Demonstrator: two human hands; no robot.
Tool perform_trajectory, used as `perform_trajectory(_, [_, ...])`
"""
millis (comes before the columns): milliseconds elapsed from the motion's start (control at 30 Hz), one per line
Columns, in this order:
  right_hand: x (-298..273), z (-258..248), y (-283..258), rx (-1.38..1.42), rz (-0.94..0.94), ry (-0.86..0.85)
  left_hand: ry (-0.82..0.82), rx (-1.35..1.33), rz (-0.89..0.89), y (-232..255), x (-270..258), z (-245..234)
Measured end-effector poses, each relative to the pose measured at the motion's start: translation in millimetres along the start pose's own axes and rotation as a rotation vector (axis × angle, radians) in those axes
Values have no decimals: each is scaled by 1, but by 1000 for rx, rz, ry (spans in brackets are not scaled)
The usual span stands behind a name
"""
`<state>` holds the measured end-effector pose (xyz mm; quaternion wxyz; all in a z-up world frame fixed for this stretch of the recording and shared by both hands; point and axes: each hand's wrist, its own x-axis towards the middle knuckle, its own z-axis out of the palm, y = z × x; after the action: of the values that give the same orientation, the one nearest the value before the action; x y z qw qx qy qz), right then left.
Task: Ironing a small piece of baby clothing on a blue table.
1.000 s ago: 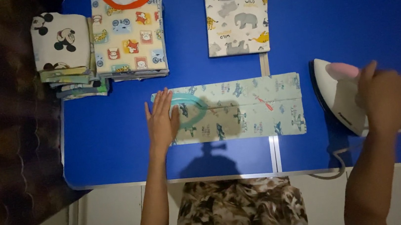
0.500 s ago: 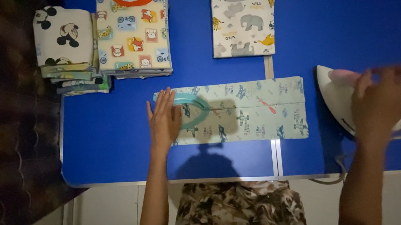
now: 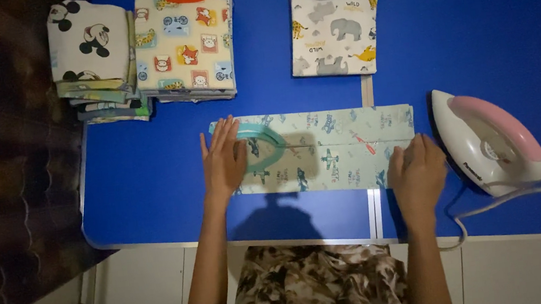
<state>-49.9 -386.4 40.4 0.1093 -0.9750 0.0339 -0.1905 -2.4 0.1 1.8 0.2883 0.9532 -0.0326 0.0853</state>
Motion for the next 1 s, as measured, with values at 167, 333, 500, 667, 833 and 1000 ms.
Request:
perform_trajectory(167, [8,-10,-16,106,56,15,-4,3,-10,4,0,-3])
perform_trajectory(333, [19,-12,-19,250,266,-67,-5,-12,-19,4,1,-3])
perform_trajectory(500, [20,-2,-7,204,213,-40,-5,-7,0,-1,0,1])
perform_trajectory(667, [32,-6,-10,353,362,-132,-12,-9,-14,-2,0,2])
perform_trajectory(833, [31,1,-3,572,413,-144,4,0,0,1,-1,0])
perform_trajectory(1000, [37,3,26,617,296,-11,-69,-4,3,11,4,-4])
